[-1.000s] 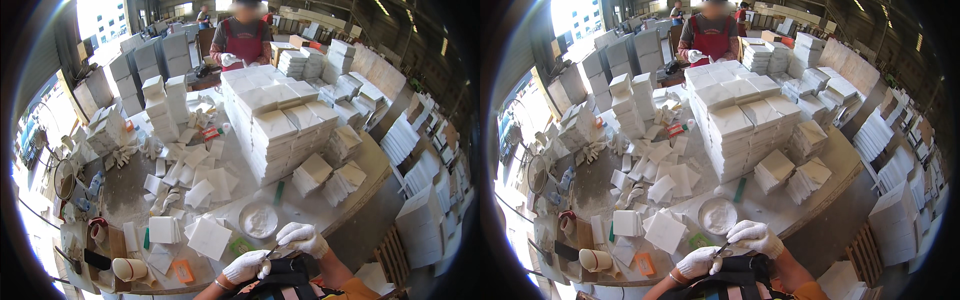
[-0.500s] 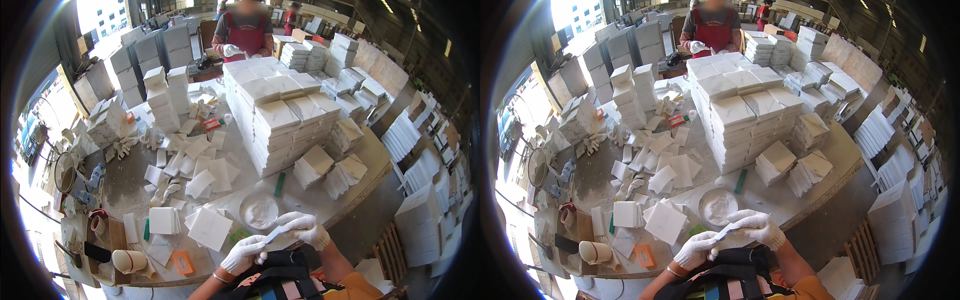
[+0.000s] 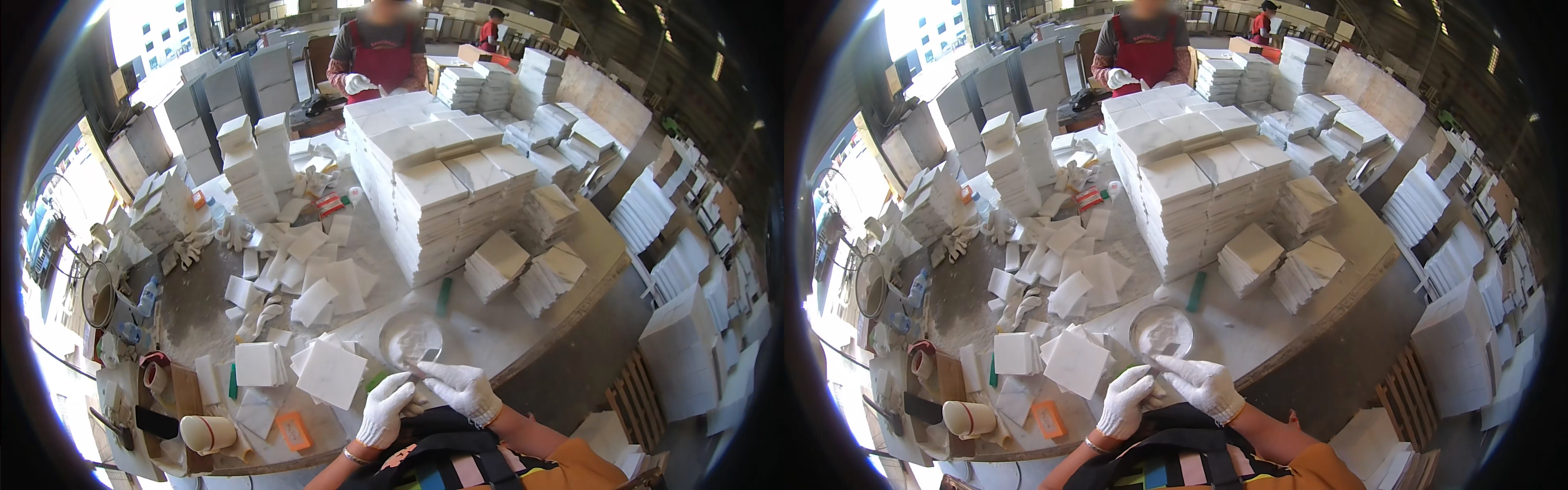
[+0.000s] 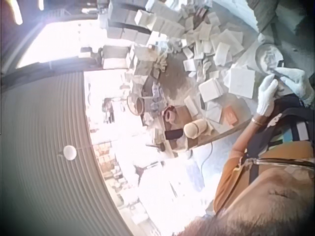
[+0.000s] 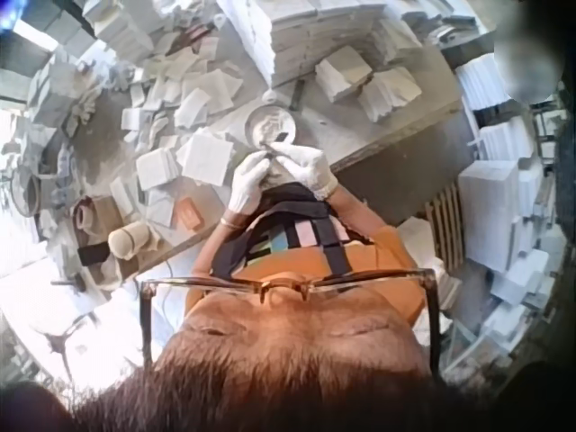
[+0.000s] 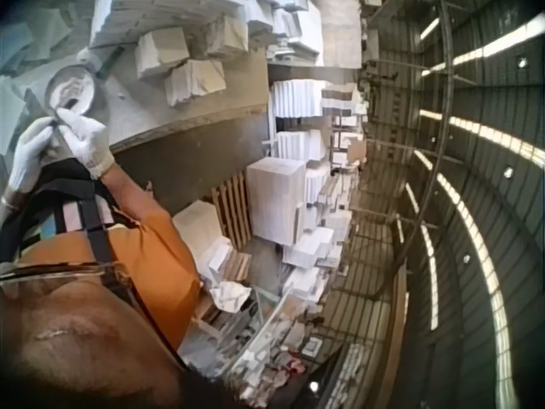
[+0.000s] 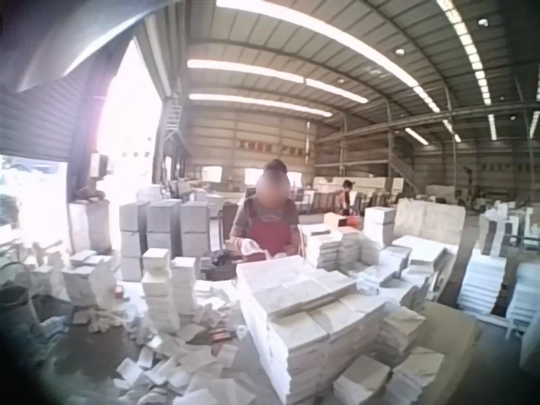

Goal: The person applies a white paste to the edges of small square tiles using a small metal spatula, then wipes the edges with a green sponge. The person repeats this process on multiple tiles, stacking the finished pieces on the table.

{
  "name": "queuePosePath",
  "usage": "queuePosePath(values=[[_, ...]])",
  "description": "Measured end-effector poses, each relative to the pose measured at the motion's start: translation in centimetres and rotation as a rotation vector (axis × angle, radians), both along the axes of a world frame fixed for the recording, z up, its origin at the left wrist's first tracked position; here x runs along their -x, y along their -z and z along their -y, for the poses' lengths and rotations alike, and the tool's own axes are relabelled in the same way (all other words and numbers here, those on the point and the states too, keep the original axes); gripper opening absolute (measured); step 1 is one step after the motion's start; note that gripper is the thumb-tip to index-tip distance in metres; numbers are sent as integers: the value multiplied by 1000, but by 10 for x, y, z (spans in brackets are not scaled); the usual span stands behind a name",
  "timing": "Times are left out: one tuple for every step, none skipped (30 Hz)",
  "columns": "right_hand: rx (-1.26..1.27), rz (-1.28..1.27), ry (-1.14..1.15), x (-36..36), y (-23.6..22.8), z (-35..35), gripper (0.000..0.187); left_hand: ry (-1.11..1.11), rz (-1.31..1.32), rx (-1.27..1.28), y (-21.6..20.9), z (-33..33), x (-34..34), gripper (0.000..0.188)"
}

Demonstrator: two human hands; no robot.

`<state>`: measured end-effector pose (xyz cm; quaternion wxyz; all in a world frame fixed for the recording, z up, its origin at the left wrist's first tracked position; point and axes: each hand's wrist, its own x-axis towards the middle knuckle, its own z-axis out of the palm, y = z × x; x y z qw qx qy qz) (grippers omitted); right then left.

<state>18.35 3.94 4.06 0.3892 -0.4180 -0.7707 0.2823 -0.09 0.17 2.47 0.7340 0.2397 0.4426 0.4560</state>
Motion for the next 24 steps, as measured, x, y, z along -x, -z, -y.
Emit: queuePosePath(values=[[94,55,-75,3,4,5,34,11,5,-11,4,1,2,37],[2,56,-51,6,7,10,34,21,9,-21,10,1,3,36],[3,27,-51,5,9,8,34,27,11,-29,10,1,4,35],[3,-3,-51,2,13,3,34,20,-5,-25,7,1,3,35],[7,-39,14,-1,16,-3,34,12,-22,-21,2,2,2,34],[11,-75,78,-5,19,-11,33,3,-38,-16,-3,2,1,33],[115,-128,125,-9,19,-17,33,7,-49,-25,-3,3,0,33],[42,-78,90,-8,17,-15,33,11,-61,-33,-4,4,0,33],[-34,-26,58,-6,12,-12,33,18,-69,-45,-5,3,-1,33],[-109,27,25,-4,7,-9,33,30,-70,-43,-2,2,-1,33],[27,108,-85,-2,7,0,34,42,-71,-40,4,1,1,33],[-89,132,-100,6,-10,6,33,53,-75,-36,4,0,1,33],[-53,38,-82,5,-2,2,33,40,-75,-36,2,0,2,33],[-18,-57,-64,4,8,-3,32,26,-75,-36,-2,0,2,33],[3,-99,3,3,10,-9,32,6,-77,-35,-6,1,2,33],[24,-140,69,1,11,-16,31,-5,-58,-37,-6,2,2,32],[66,-83,68,-5,13,-20,30,-15,-39,-38,-6,4,2,32],[33,-56,23,-3,11,-18,31,-20,-15,-43,-5,4,2,32],[-1,-29,-22,0,8,-11,31,-2,-12,-46,-1,4,2,32],[-34,-1,-68,3,3,-5,32,17,-9,-49,6,2,3,32],[-111,88,-126,7,-2,0,33,34,-9,-51,7,0,4,32],[-99,34,-107,6,2,-3,33,16,-16,-48,5,0,4,31],[-87,-20,-88,5,8,-10,34,-3,-23,-46,1,0,3,29],[-73,-72,-72,3,11,-14,34,-26,-29,-41,-3,1,3,28]])
